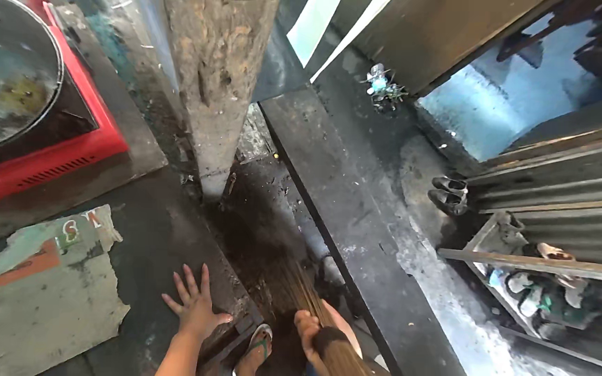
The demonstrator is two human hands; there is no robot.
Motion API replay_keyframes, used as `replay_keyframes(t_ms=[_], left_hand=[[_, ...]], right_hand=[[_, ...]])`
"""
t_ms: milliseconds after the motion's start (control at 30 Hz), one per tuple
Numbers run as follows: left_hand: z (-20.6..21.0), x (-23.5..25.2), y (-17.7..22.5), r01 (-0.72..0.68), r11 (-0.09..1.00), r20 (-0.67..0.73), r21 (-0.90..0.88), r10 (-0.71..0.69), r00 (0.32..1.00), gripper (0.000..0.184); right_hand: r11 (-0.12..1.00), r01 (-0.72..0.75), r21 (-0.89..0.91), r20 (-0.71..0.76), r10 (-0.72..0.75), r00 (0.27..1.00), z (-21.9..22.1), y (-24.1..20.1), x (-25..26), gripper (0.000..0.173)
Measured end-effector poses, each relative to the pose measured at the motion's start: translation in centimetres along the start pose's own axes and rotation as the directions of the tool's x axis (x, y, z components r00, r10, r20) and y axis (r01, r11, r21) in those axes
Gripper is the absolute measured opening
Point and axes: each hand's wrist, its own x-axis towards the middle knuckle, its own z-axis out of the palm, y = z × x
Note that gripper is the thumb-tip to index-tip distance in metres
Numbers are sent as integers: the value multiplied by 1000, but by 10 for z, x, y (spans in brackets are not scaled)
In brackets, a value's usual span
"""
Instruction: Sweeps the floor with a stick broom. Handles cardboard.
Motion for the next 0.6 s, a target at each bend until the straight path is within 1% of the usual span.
replay_keyframes(t_ms=[33, 67, 100, 133, 167, 200, 267, 333, 367, 400, 433, 500, 567, 600], left_hand=[[1, 0, -1, -1, 1000, 4, -5, 1, 1000, 143], [1, -1, 0, -1, 1000, 7, -10, 1, 1000, 143], [-1, -1, 1, -1, 1000, 7, -13, 1, 1000, 144], [-2, -2, 2, -3, 1000, 3, -17, 3, 1000, 144], [-4, -3, 2, -3, 1000, 2, -21, 3, 1000, 143], [-6, -3, 2, 0, 1000, 6, -26, 0, 1000, 141], [-5, -4, 2, 6, 999, 10, -35, -6, 1000, 141], [0, -1, 1, 7, 1000, 22, -17, -6, 1000, 143], [0, 0, 1, 1, 1000, 18, -13, -1, 1000, 143], [1, 2, 0, -3, 1000, 11, -10, 3, 1000, 144], [0, 2, -1, -3, 1000, 9, -14, 4, 1000, 144], [0, 1, -1, -2, 1000, 11, -11, 2, 1000, 145], [1, -1, -1, -8, 1000, -1, -14, 8, 1000, 145], [2, -2, -1, -15, 999, -15, -28, 15, 1000, 144]], right_hand=[[973, 140, -186, -158, -170, 973, 9, 3, 12, 48], [898, 197, -394, -282, -322, 904, 22, 9, 33, 45], [830, 170, -532, -330, -388, 861, 33, 13, 59, 45], [782, 112, -614, -347, -394, 851, 45, 19, 83, 44], [749, 41, -661, -350, -356, 867, 59, 27, 100, 44], [728, -25, -685, -345, -294, 891, 70, 38, 111, 46], [754, -131, -644, -342, -129, 931, 82, 53, 113, 49], [840, -190, -508, -231, 80, 970, 70, 44, 100, 55], [877, -223, -426, -175, 162, 971, 66, 37, 87, 59], [899, -242, -364, -151, 200, 968, 69, 33, 70, 61], [909, -225, -352, -180, 170, 969, 73, 30, 55, 62], [902, -104, -418, -320, -39, 947, 77, 32, 48, 59], [836, 6, -549, -366, -246, 898, 71, 36, 72, 50], [800, 9, -600, -379, -295, 877, 71, 40, 88, 48]])
